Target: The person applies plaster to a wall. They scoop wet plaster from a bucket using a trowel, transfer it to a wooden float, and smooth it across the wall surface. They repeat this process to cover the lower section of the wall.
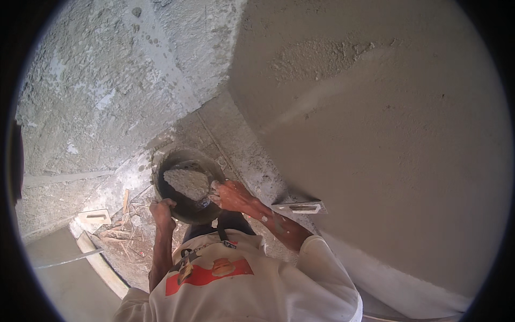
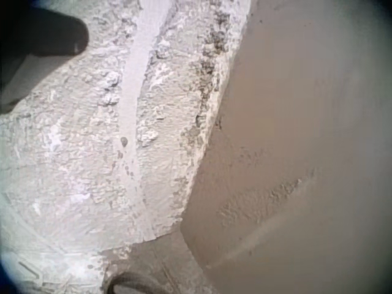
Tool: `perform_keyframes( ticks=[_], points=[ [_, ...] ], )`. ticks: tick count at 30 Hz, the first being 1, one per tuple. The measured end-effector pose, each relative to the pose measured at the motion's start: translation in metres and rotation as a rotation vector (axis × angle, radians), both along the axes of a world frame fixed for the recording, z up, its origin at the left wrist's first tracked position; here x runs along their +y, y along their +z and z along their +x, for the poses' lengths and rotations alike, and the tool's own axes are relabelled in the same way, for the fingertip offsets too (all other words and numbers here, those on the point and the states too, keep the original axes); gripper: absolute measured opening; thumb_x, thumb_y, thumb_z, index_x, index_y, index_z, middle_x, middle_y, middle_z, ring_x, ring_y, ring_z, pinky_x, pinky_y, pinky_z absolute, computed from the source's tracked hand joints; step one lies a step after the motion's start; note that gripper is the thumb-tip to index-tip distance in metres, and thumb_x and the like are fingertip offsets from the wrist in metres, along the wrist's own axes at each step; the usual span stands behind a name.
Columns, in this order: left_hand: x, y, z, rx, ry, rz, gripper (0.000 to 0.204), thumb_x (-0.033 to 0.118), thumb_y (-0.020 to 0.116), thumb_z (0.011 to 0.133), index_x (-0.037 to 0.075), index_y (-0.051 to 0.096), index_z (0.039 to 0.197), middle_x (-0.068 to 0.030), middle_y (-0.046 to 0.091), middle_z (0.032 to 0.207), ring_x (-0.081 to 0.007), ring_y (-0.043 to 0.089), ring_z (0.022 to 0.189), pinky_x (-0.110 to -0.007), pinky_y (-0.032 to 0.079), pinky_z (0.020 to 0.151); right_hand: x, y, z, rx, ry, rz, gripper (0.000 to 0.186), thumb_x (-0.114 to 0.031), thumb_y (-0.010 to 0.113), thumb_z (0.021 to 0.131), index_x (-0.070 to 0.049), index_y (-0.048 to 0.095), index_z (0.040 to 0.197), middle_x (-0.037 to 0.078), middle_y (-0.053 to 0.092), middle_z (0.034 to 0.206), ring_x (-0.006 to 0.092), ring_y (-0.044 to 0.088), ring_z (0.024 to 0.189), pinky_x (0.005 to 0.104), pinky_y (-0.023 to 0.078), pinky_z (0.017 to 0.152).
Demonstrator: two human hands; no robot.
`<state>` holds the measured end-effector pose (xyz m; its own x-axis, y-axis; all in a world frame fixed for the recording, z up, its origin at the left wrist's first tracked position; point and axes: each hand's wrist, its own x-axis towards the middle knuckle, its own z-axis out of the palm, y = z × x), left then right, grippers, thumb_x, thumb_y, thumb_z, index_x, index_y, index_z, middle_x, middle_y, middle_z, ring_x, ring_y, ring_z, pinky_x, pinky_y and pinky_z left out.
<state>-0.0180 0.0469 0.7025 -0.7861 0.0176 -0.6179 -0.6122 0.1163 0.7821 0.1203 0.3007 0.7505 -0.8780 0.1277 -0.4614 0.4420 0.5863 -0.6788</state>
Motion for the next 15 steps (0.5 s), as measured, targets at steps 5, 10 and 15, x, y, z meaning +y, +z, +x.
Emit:
perform_keyframes(
  ticks=[5,10,15],
  points=[
    [-0.014,0.001,-0.003,-0.015,0.144,-0.036,0.011,-0.008,0.06,0.068,-0.001,0.06,0.076,-0.0093,0.065,0.073,-0.0199,0.059,0.064,-0.034,0.046,0.062,0.079,0.126,-0.021,-0.083,-0.102,-0.409,0.041,-0.031,0.073,0.102,0.003,0.066,0.124,0.014,0.069,0.072,0.0255,0.069,0.061,0.0401,0.054,0.061],
    [-0.021,-0.01,0.002,-0.023,0.169,-0.041,0.02,-0.007,0.059,0.07,0.001,0.056,0.089,-0.0106,0.064,0.075,-0.0202,0.059,0.066,-0.035,0.047,0.063,0.237,0.213,-0.003,0.089,-0.769,-0.487,0.023,-0.024,0.064,0.107,-0.003,0.062,0.095,0.0,0.056,0.065,0.008,0.049,0.043,0.0248,0.041,0.035],
    [-0.037,-0.014,-0.001,-0.033,0.181,-0.09,0.019,-0.006,0.06,0.071,0.001,0.056,0.088,-0.0095,0.064,0.073,-0.0195,0.058,0.065,-0.035,0.045,0.062,0.195,0.285,0.047,0.715,-1.086,0.364,0.024,-0.032,0.06,0.11,-0.009,0.063,0.101,-0.004,0.054,0.069,0.0044,0.048,0.052,0.0235,0.042,0.043]
  ],
)
